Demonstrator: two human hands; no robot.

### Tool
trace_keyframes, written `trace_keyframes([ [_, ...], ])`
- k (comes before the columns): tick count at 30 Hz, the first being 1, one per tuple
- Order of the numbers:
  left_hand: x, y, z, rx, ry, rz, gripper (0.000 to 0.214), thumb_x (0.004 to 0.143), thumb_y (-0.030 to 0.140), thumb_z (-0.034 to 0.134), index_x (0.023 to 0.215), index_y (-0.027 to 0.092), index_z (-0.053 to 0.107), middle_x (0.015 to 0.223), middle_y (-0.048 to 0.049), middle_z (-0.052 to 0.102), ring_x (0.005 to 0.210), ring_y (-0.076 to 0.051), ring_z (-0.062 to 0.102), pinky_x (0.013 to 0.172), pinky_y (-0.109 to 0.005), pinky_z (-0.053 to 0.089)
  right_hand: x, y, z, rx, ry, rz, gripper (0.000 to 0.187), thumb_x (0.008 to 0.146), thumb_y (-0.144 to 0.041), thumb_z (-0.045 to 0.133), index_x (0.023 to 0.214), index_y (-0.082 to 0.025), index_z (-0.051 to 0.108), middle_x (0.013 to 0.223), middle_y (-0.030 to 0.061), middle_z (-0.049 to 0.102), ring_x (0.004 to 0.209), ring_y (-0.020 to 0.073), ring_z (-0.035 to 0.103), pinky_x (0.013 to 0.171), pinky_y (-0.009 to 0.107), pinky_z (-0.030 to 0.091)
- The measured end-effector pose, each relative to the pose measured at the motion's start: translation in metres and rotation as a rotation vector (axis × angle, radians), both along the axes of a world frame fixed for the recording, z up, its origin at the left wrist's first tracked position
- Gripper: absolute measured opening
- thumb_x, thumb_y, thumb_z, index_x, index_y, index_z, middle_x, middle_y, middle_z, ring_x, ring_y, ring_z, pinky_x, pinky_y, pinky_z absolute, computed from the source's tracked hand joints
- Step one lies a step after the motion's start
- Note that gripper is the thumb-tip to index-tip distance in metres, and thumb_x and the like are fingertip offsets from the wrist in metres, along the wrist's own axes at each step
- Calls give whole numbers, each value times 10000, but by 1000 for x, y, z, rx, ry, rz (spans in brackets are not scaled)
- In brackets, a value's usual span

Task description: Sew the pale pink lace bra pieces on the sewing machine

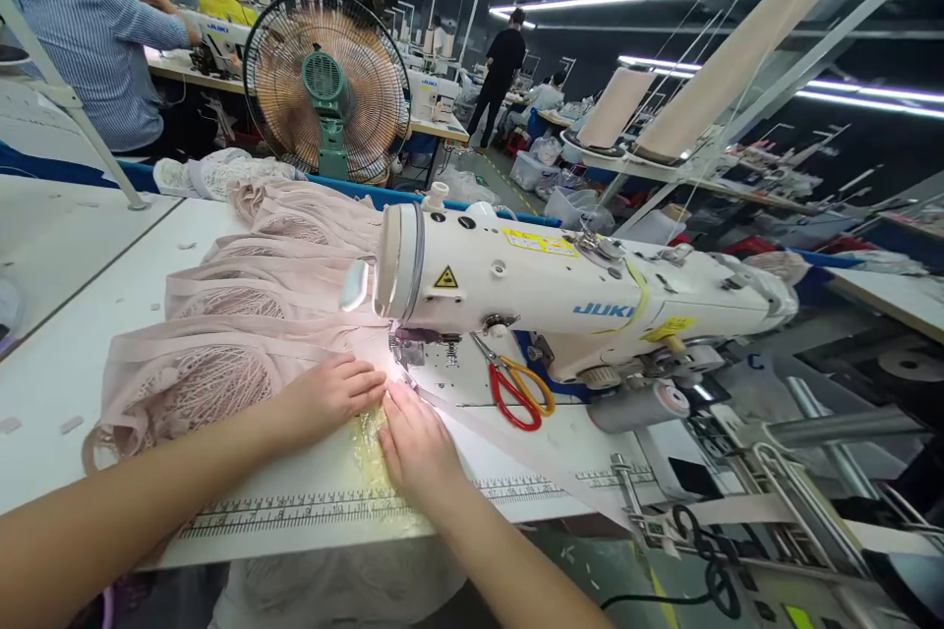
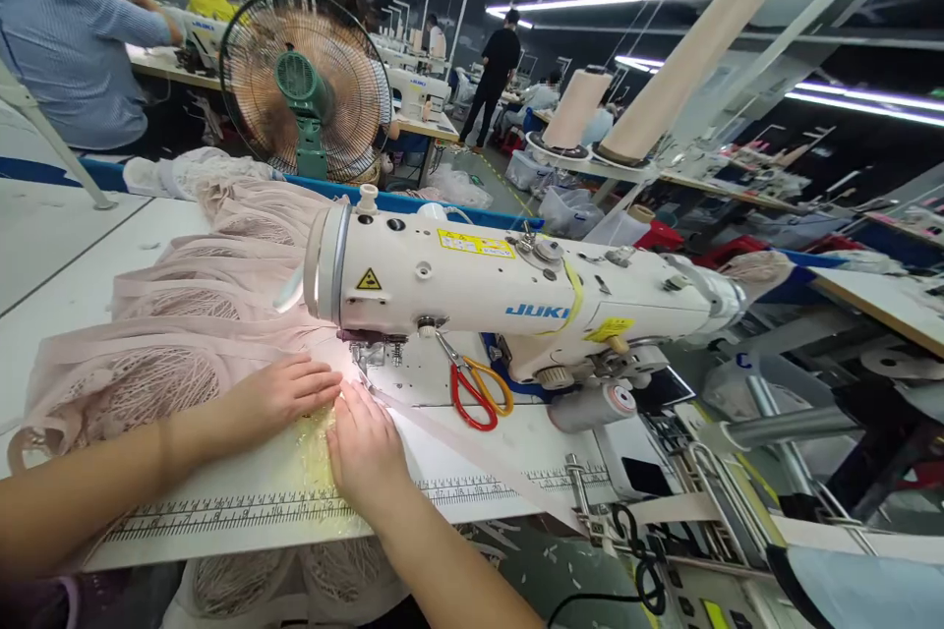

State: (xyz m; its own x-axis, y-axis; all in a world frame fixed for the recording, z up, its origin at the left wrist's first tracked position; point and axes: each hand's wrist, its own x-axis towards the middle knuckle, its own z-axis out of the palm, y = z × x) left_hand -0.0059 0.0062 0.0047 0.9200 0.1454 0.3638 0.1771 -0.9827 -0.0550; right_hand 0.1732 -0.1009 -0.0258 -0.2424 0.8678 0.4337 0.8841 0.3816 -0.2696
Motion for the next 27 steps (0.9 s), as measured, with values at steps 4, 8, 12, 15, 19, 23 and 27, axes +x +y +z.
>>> trace_keyframes([
  [4, -1, 17, 6, -6, 25, -9, 321, 952, 110, 411, 1198, 181, 603, 1203, -108, 658, 1076, -230, 602, 948, -428, 436, 1, 0, 3, -6, 18, 16, 398, 886, -202, 485, 1256, -76, 559, 1333, 161, 561, 1265, 274, 494, 1005, 429, 473],
  [8, -1, 26, 10, 0, 40, -2, 326, 957, 110, 406, 1201, 196, 605, 1205, -100, 660, 1084, -221, 604, 958, -417, 426, 1, 0, 4, -13, 32, 5, 382, 890, -209, 486, 1247, -100, 564, 1330, 155, 564, 1271, 259, 487, 1013, 403, 466],
  [12, 0, 37, 8, 45, 78, 17, 325, 955, 106, 406, 1206, 177, 599, 1209, -94, 660, 1088, -235, 603, 948, -425, 426, 0, 0, 4, -17, 39, -2, 365, 888, -210, 474, 1220, -96, 576, 1325, 152, 570, 1260, 265, 496, 1009, 408, 468],
  [15, 2, 44, 7, 61, 96, 31, 329, 946, 89, 409, 1199, 174, 601, 1211, -96, 658, 1097, -238, 594, 965, -443, 415, 0, 1, 4, -17, 47, -5, 366, 880, -201, 466, 1218, -111, 576, 1324, 145, 573, 1254, 266, 502, 1002, 420, 473],
  [19, 4, 37, 15, 86, 102, 100, 288, 937, 103, 423, 1103, 181, 645, 1205, -94, 653, 1128, -245, 562, 1005, -463, 397, 2, 1, 5, -12, 68, 1, 370, 871, -188, 470, 1223, -135, 571, 1321, 136, 576, 1260, 256, 499, 1010, 420, 465],
  [23, -12, -2, 40, 40, 265, 456, 293, 831, 36, 407, 874, 164, 667, 989, -112, 673, 905, -248, 621, 763, -390, 519, 3, 1, 6, 4, 90, 16, 338, 871, -184, 467, 1180, -142, 595, 1301, 131, 595, 1241, 254, 519, 1007, 411, 467],
  [27, -48, -46, 53, -86, 516, 808, 258, 829, 118, 392, 741, 172, 629, 736, -106, 612, 628, -275, 607, 512, -397, 477, 5, 0, 14, 69, 151, 88, 273, 871, -171, 449, 1067, -157, 638, 1239, 112, 639, 1200, 249, 555, 984, 406, 480],
])
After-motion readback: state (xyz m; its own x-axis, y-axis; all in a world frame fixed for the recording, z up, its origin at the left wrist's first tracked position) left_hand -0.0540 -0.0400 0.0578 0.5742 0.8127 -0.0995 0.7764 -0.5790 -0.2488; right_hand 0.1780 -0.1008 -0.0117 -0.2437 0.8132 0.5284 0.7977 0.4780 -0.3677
